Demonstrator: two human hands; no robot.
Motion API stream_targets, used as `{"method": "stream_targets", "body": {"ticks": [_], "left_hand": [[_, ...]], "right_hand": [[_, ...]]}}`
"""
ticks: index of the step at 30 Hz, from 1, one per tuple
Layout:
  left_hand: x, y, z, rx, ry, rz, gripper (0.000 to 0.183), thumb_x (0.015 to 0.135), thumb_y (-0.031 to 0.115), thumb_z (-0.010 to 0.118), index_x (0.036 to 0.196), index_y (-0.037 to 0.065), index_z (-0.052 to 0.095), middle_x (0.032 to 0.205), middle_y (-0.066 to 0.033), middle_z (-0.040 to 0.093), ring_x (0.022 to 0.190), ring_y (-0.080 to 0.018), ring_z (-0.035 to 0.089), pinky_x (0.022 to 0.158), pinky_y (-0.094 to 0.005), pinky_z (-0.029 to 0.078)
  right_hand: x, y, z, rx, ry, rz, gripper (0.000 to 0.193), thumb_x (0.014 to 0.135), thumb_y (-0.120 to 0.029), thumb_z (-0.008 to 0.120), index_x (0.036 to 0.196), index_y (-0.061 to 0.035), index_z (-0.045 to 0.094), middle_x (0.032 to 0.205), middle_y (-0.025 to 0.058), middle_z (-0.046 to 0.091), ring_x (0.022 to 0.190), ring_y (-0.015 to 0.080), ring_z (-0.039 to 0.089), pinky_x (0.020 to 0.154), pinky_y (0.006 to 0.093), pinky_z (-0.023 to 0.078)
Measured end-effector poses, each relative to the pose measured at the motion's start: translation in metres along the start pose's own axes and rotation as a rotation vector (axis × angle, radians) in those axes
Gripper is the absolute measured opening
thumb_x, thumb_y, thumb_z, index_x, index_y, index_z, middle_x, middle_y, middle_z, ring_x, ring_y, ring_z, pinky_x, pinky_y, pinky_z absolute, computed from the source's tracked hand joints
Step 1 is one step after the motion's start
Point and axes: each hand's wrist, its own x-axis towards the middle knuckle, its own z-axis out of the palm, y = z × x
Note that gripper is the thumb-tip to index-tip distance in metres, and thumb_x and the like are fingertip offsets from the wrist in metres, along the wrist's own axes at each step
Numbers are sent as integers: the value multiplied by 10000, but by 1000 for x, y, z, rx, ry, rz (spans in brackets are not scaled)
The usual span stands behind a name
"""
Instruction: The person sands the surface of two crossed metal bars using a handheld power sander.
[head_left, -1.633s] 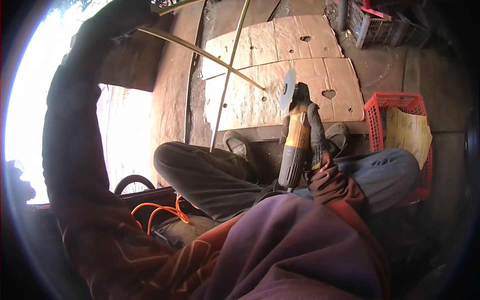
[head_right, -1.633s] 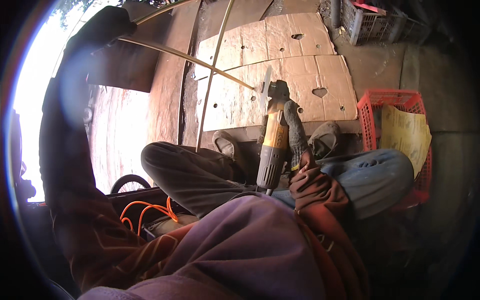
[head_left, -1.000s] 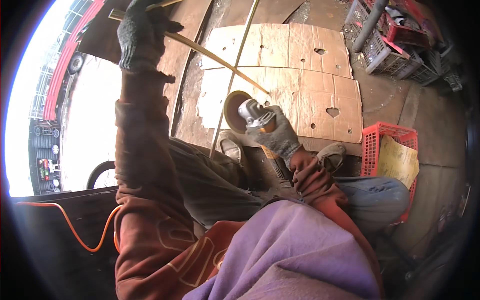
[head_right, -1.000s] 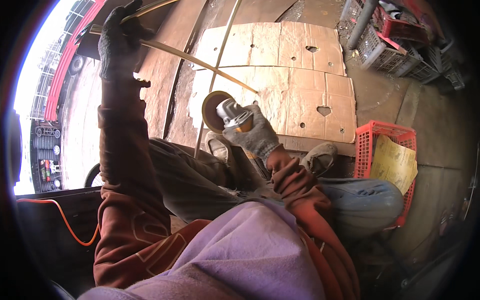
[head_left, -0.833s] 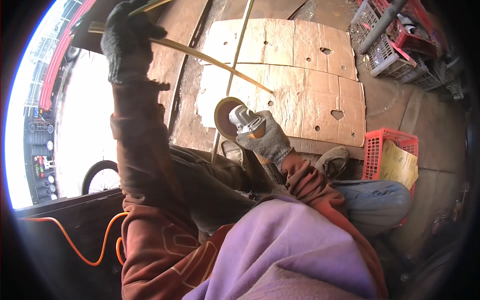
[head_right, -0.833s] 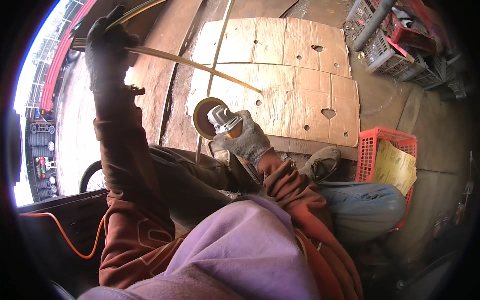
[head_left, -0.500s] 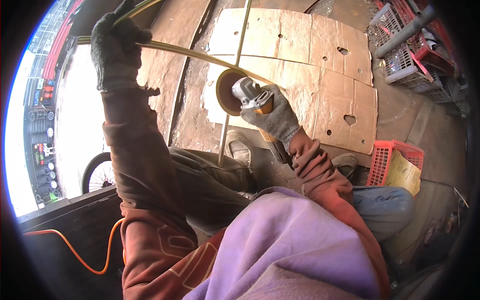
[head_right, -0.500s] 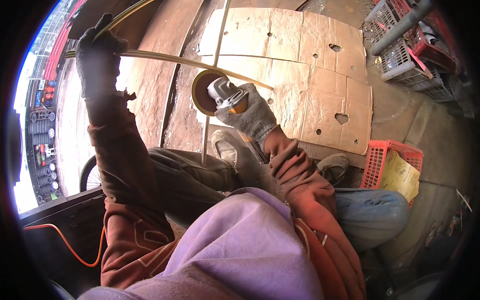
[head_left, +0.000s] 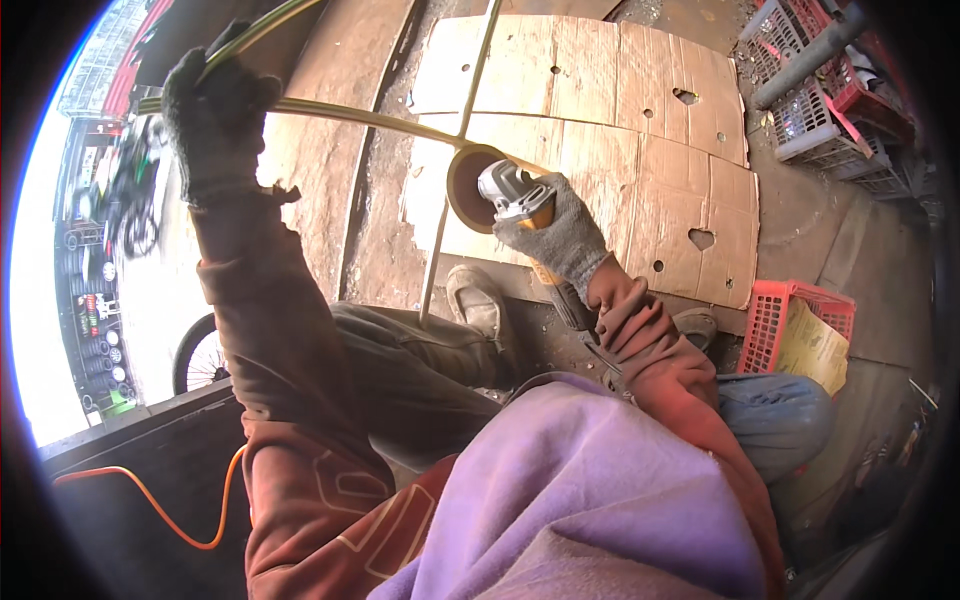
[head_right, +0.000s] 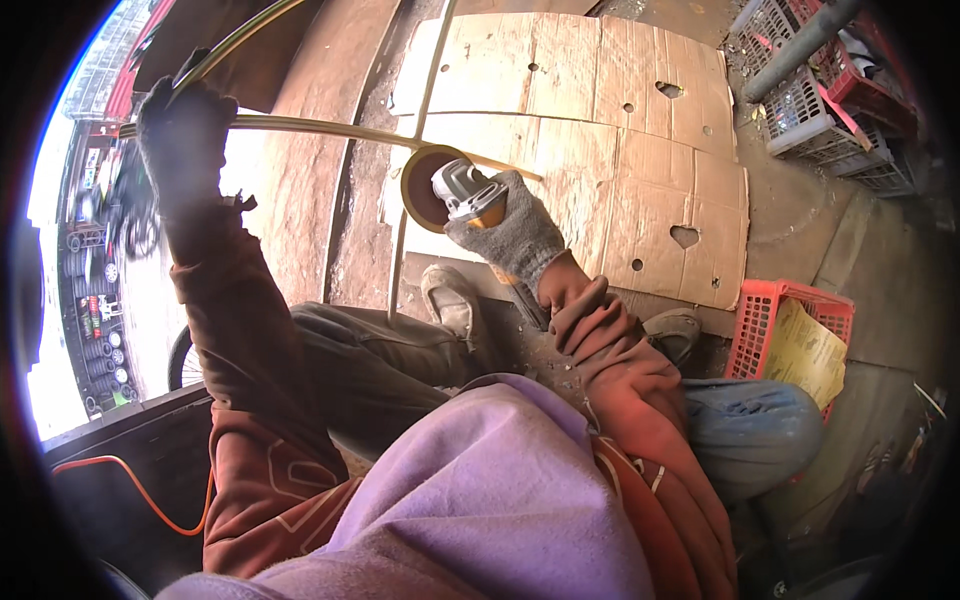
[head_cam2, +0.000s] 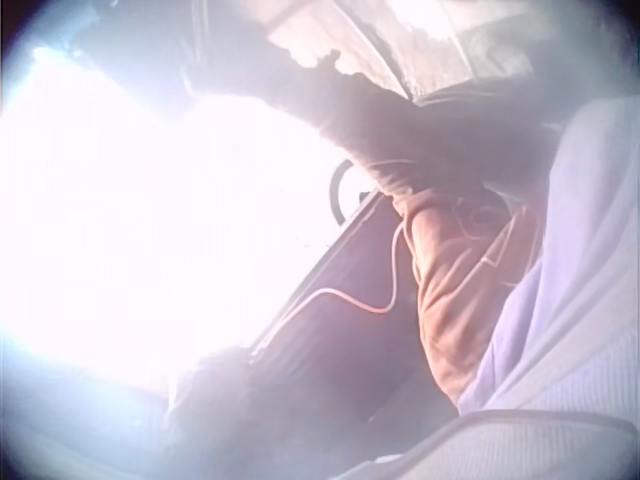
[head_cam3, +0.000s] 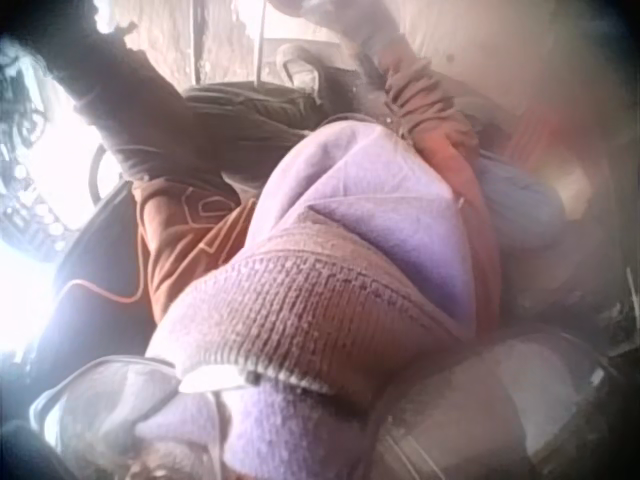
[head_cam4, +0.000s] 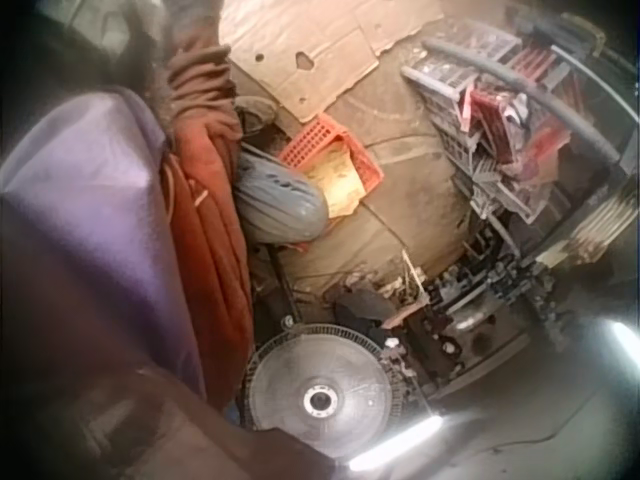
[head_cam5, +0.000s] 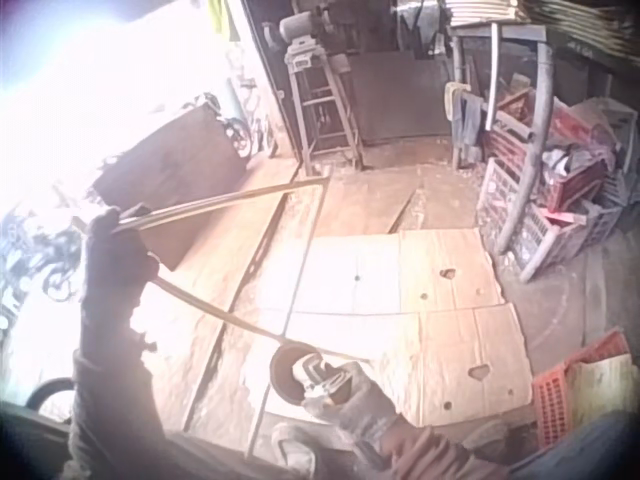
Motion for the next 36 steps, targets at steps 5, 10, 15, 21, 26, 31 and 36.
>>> {"method": "stream_targets", "body": {"ticks": [5, 10, 15, 21, 26, 31, 36], "left_hand": [[4, 1, -1, -53, -24, -26, 505, 993, 345, 578, 1263, -74, 661, 666, 24, 455, 582, -149, 485, 588, -330, 501], [6, 1, -5, -79, 1, -65, 502, 987, 335, 592, 1267, -76, 657, 671, 26, 461, 586, -139, 488, 573, -311, 498], [13, -3, -19, 262, -99, 136, 451, 989, 295, 593, 1219, -87, 664, 677, 15, 492, 587, -135, 492, 556, -296, 486], [30, -11, -28, 179, -101, 161, 345, 963, 261, 638, 1115, -46, 679, 827, -105, 624, 680, -228, 592, 632, -365, 538], [18, -17, -17, -120, 141, 51, 221, 919, 225, 709, 1046, 44, 696, 959, -197, 702, 816, -328, 706, 730, -447, 608], [-3, -12, -16, 1633, 277, 585, 186, 861, 99, 728, 1030, 29, 695, 954, -170, 706, 863, -328, 732, 763, -402, 631], [8, -15, -24, 390, 323, 197, 177, 847, 8, 683, 1024, -3, 676, 917, -148, 668, 809, -299, 705, 774, -433, 637]], "right_hand": [[10, 12, -7, -16, 2, -50, 715, 721, -377, 934, 1219, -27, 558, 1095, 116, 712, 981, 182, 699, 845, 330, 576], [18, 11, -17, -58, -3, -17, 699, 716, -351, 941, 1213, -34, 565, 1064, 105, 706, 958, 156, 686, 836, 324, 576], [24, 5, -23, -39, -87, 55, 713, 715, -339, 945, 1233, -34, 563, 1075, 103, 701, 977, 143, 674, 849, 319, 567], [17, 5, -26, -337, -96, 69, 783, 701, -437, 923, 1254, -31, 546, 1118, 172, 700, 1020, 244, 702, 906, 353, 560], [11, 1, -32, -391, -87, 27, 818, 697, -475, 908, 1286, -54, 526, 1139, 197, 713, 1060, 290, 719, 919, 396, 566], [23, -9, -39, -554, -59, 43, 813, 690, -488, 899, 1289, -79, 532, 1104, 209, 727, 1065, 340, 720, 907, 420, 567], [28, -5, -34, -495, -120, -28, 827, 687, -471, 905, 1305, -67, 531, 1099, 209, 731, 1056, 345, 720, 918, 416, 558]]}}
